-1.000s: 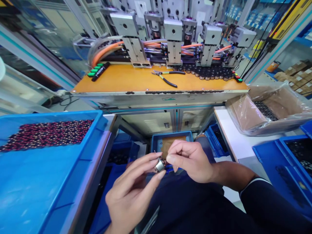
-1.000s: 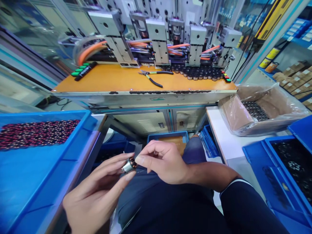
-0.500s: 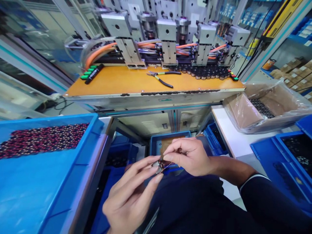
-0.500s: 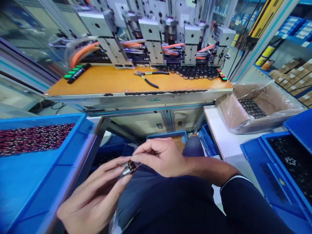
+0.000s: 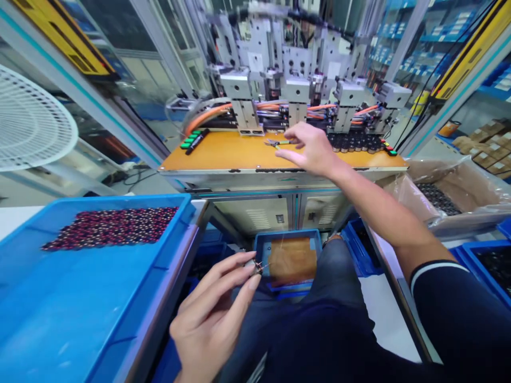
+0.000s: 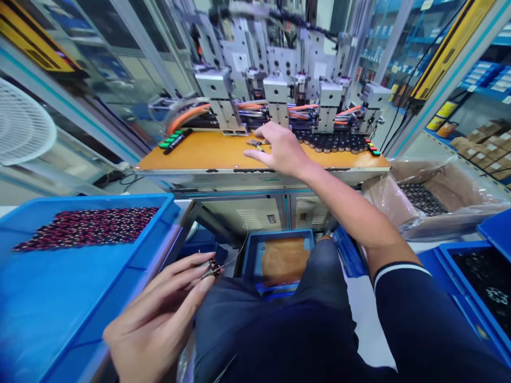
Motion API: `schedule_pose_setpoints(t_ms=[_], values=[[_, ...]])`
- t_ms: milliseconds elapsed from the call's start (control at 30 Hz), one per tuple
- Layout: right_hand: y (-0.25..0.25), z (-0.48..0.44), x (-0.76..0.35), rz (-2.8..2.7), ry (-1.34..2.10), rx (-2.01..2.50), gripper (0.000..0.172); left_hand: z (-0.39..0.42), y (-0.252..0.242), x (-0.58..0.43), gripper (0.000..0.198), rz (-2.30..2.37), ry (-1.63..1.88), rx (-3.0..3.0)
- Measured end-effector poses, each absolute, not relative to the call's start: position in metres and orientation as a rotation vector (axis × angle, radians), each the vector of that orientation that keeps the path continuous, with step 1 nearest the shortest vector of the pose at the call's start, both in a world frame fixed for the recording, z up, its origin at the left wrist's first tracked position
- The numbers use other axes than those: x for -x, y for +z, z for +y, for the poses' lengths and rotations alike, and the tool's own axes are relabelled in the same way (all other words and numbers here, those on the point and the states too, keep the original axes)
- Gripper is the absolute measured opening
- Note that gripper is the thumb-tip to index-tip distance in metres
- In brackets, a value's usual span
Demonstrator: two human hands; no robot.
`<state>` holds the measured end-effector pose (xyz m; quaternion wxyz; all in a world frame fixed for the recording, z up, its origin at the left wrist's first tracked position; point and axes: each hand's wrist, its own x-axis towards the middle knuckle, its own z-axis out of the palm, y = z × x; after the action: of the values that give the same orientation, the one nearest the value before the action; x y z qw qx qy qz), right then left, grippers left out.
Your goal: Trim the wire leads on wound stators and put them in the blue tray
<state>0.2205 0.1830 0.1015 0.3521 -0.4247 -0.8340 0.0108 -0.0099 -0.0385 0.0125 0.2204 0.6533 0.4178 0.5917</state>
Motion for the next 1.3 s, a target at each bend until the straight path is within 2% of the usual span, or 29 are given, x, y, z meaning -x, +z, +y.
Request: schedule_pose_setpoints(t_ms=[133, 200, 467, 567, 700, 767, 900, 1000, 1133, 1300], values=[[0.096, 0.251, -0.208, -2.529, -0.109, 1.337, 0.056, -0.043, 0.015, 0.016, 0.035, 1.199, 1.659, -1.784], [0.085, 0.265, -0.202, -2.589, -0.087, 1.392, 0.059, -0.046, 0.015, 0.021, 0.034, 1.245, 1.665, -1.764], [0.080, 0.249, -0.216, -2.713, -0.039, 1.380, 0.055, -0.051, 0.010, 0.043, 0.025, 1.440, 1.704, -1.644], [0.077, 0.224, -0.237, -2.718, -0.076, 1.289, 0.060, -0.051, 0.007, 0.046, 0.025, 1.465, 1.713, -1.621], [0.060, 0.162, -0.257, -2.552, -0.136, 1.262, 0.052, -0.046, 0.006, 0.042, 0.027, 1.419, 1.732, -1.606], [0.049, 0.114, -0.256, -2.412, 0.073, 1.131, 0.053, -0.042, 0.007, 0.037, 0.030, 1.395, 1.728, -1.635], [0.027, 0.017, -0.240, -2.168, 1.026, 0.764, 0.039, -0.036, 0.009, 0.029, 0.031, 1.371, 1.719, -1.745], [0.015, -0.023, -0.226, -1.973, 1.447, 0.631, 0.049, -0.035, 0.012, 0.023, 0.030, 1.370, 1.693, -1.777], [0.011, -0.028, -0.214, -1.902, 1.647, 0.680, 0.046, -0.038, 0.014, 0.020, 0.032, 1.373, 1.645, -1.800], [0.016, -0.017, -0.205, -1.976, 1.607, 0.662, 0.048, -0.042, 0.014, 0.023, 0.032, 1.376, 1.655, -1.863]])
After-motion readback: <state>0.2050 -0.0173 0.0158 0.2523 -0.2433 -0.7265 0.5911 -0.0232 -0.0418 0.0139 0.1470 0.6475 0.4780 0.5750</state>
